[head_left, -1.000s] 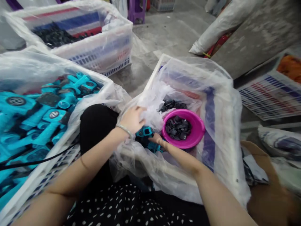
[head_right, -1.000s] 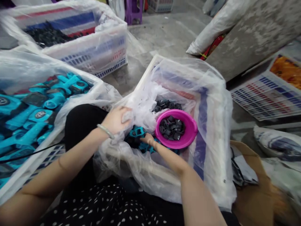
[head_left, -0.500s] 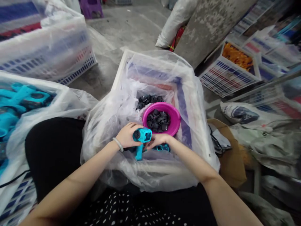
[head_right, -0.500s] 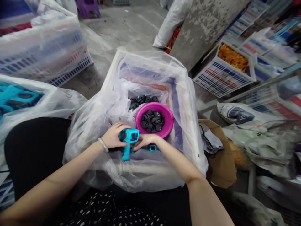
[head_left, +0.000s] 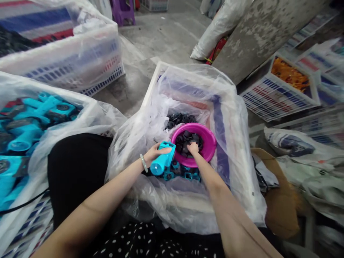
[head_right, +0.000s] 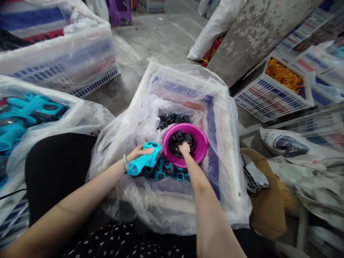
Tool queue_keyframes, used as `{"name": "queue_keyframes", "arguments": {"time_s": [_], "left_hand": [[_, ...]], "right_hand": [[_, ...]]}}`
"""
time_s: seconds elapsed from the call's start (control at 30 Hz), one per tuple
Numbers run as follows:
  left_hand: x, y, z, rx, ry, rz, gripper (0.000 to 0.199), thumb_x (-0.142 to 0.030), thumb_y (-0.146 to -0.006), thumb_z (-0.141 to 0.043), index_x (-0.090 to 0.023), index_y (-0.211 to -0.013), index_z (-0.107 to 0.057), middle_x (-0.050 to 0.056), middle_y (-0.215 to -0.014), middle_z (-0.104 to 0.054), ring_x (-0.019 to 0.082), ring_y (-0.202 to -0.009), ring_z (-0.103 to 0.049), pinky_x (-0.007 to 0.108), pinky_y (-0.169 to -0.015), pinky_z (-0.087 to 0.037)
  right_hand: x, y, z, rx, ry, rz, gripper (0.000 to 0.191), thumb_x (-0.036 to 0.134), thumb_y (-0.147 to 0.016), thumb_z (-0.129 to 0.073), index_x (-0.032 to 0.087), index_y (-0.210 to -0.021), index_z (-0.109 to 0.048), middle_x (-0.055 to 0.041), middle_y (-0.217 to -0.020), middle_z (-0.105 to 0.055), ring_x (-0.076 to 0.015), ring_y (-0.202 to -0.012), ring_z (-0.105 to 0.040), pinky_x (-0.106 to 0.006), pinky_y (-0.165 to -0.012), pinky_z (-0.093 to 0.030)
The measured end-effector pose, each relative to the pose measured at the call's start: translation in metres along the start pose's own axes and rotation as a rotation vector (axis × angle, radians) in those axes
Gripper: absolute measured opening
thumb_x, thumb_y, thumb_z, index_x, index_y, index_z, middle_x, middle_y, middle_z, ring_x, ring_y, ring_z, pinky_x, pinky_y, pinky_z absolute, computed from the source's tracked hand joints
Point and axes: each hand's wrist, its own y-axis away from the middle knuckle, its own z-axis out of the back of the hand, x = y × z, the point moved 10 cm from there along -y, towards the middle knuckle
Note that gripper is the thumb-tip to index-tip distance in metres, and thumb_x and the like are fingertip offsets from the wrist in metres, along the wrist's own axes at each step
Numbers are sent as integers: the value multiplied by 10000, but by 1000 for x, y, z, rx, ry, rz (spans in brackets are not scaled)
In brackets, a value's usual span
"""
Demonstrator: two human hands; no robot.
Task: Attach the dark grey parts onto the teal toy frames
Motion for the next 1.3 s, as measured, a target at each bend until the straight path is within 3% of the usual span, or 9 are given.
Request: {"name": "queue_keyframes", "arguments": {"time_s": [0.1,0.2,0.37,0.43,0.6,0.9,1.1,1.2,1.3], "left_hand": [[1,6,-10,45,-341,-42,523,-357,-485,-972,-186,-922,-740,29,-835,-707,237,-804,-628,335,-764,-493],[3,16,-20,44,-729,-145,569,-483,-573,-928,-202,-1013,-703,20,-838,-708,251,-820,-641,342,-783,-486],[0,40,-44,181,-827,-329,663,-576,-678,-846,-179,-1158,-620,78,-1034,-741,288,-929,-696,378,-839,-531],[-6,48,-48,222,-861,-395,757,-567,-637,-877,-174,-1224,-606,108,-1134,-741,315,-1019,-701,414,-915,-535],[-21,60,-51,273,-927,-496,925,-613,-487,-945,-171,-1238,-633,149,-1195,-740,355,-1091,-709,470,-1011,-523],[-45,75,-48,242,-1008,-596,976,-642,-458,-945,-196,-1264,-621,128,-1176,-748,345,-1055,-733,463,-996,-552],[-54,81,-46,262,-964,-655,1058,-646,-474,-941,-202,-1358,-566,139,-1208,-731,343,-1112,-719,463,-1025,-547],[-55,83,-48,283,-971,-735,977,-649,-541,-915,-232,-1365,-598,133,-1230,-720,331,-1112,-714,455,-1006,-555],[-60,93,-59,360,-874,-909,765,-601,-643,-887,-252,-1289,-674,133,-1247,-702,303,-1135,-699,430,-1012,-550]], "right_hand": [[-2,-2,16,-19,28,-71,235,313,-1017,-602,113,-1095,-698,-75,-990,-716,-174,-856,-699,-339,-804,-596],[36,34,34,3,-3,-5,230,259,-967,-617,115,-1078,-757,-102,-960,-759,-204,-847,-719,-346,-849,-587],[117,113,41,250,-215,303,523,362,-867,-781,245,-1366,-671,-131,-1506,-539,-307,-1378,-551,-468,-1128,-488],[120,124,46,232,-292,300,578,407,-832,-824,264,-1369,-665,-136,-1518,-524,-314,-1390,-540,-482,-1137,-475],[117,127,59,97,-384,285,689,419,-782,-870,239,-1396,-615,-104,-1190,-668,-252,-1141,-657,-418,-1033,-532],[148,132,61,89,-240,339,590,325,-789,-838,227,-1338,-649,-116,-1231,-614,-264,-1167,-619,-427,-1029,-519],[154,126,58,131,-231,417,576,310,-810,-818,243,-1357,-651,-110,-1255,-623,-274,-1219,-598,-528,-1183,-376],[145,119,54,180,-302,356,539,322,-796,-835,236,-1307,-689,-112,-1253,-627,-275,-1224,-596,-517,-1170,-382],[131,113,42,264,-577,221,631,413,-734,-883,237,-1305,-683,-111,-1320,-602,-272,-1262,-575,-446,-1132,-421]]}}
